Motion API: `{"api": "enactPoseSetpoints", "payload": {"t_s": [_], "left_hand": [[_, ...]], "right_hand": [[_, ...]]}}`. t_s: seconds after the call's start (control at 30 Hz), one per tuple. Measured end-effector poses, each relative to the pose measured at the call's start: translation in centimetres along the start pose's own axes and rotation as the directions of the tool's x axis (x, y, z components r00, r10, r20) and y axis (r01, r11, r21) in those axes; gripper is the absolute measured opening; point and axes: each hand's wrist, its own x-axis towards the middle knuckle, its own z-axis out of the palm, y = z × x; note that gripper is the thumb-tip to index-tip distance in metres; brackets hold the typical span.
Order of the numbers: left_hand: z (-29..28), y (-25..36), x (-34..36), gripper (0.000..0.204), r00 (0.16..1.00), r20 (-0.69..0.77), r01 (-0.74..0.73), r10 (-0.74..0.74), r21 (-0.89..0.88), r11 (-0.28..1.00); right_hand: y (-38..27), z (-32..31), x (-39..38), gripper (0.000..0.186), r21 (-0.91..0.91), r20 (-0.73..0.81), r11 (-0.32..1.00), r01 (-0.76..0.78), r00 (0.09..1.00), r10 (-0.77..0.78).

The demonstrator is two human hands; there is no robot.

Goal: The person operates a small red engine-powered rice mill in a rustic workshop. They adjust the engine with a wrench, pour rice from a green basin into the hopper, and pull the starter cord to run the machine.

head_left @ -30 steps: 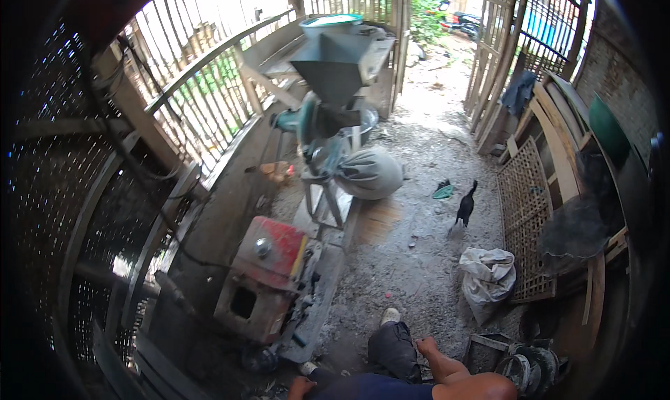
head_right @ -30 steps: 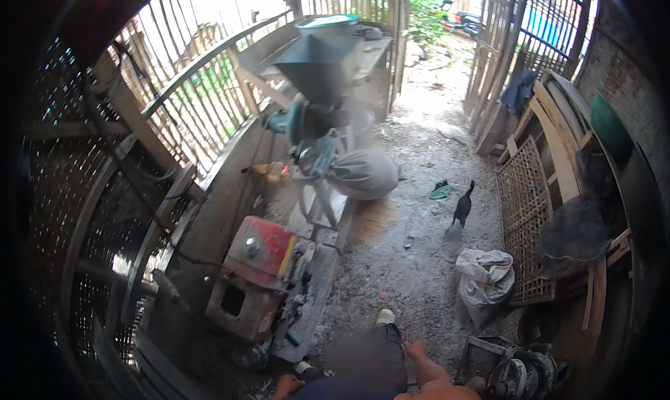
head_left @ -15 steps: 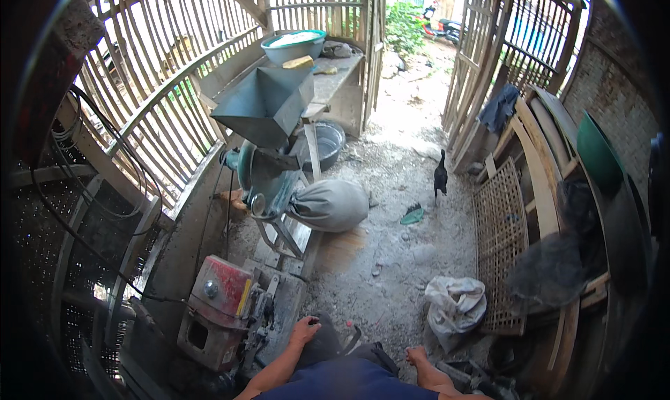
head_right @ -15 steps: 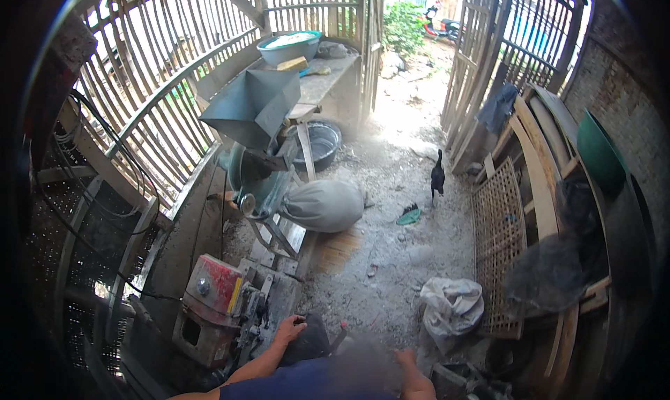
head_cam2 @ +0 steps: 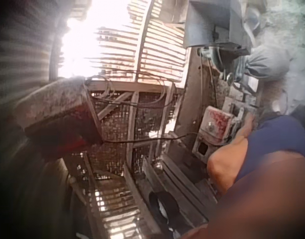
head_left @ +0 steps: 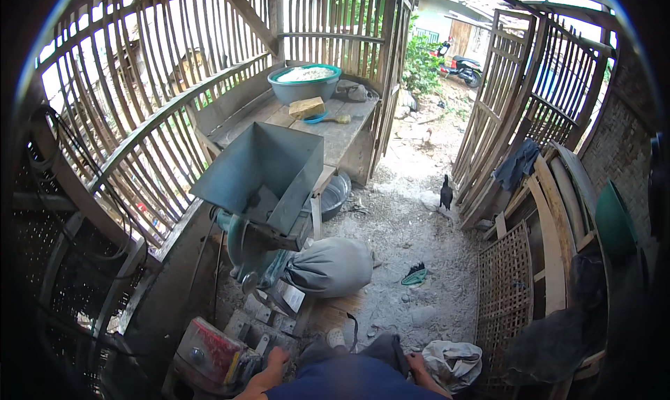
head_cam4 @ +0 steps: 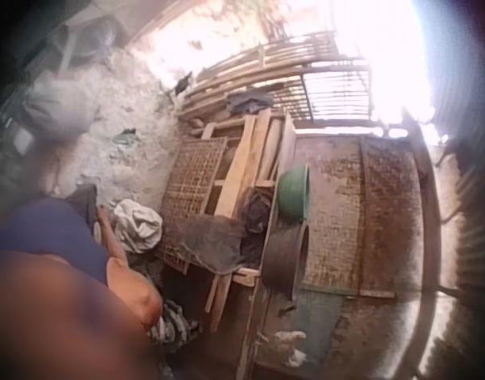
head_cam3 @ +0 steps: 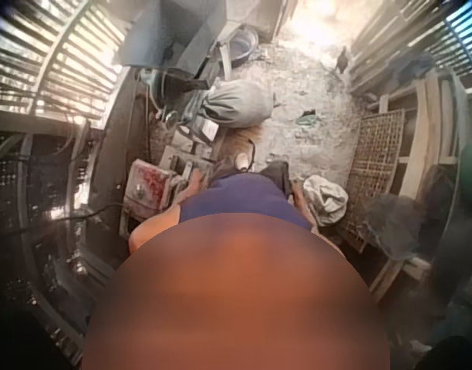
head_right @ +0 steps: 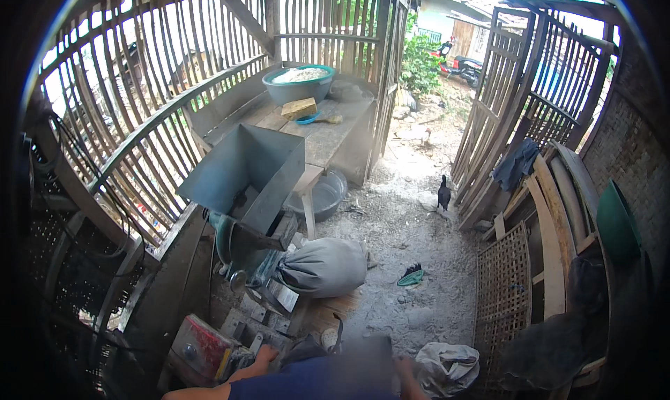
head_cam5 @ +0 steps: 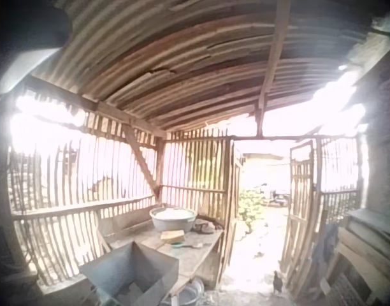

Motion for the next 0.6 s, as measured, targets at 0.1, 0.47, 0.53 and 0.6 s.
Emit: {"api": "enactPoseSetpoints", "payload": {"t_s": [0.1, 0.47, 0.53, 0.6], "left_hand": [[-2.3, 5.0, 2.6, 0.041, 0.966, -0.182, -0.217, 0.182, -0.199, 0.956], [-1.3, 9.2, 2.0, 0.039, 0.974, -0.205, -0.161, 0.097, -0.323, 0.933], [-0.3, 7.6, -0.3, 0.037, 0.989, -0.144, -0.058, 0.024, -0.240, 0.969], [0.7, 6.2, -2.7, 0.037, 0.991, -0.093, 0.073, -0.096, -0.221, 0.972]], "right_hand": [[-3.9, -3.1, 1.2, 0.043, 0.169, 0.058, 0.962, -0.214, 0.977, 0.207], [-6.2, -2.1, 12.1, 0.041, -0.134, 0.274, 0.989, 0.070, 0.961, -0.031], [-7.3, -3.1, 14.0, 0.040, -0.127, 0.260, 0.990, 0.054, 0.965, -0.020], [-8.5, -4.5, 15.6, 0.039, -0.021, 0.255, 0.998, 0.055, 0.966, -0.047]]}}
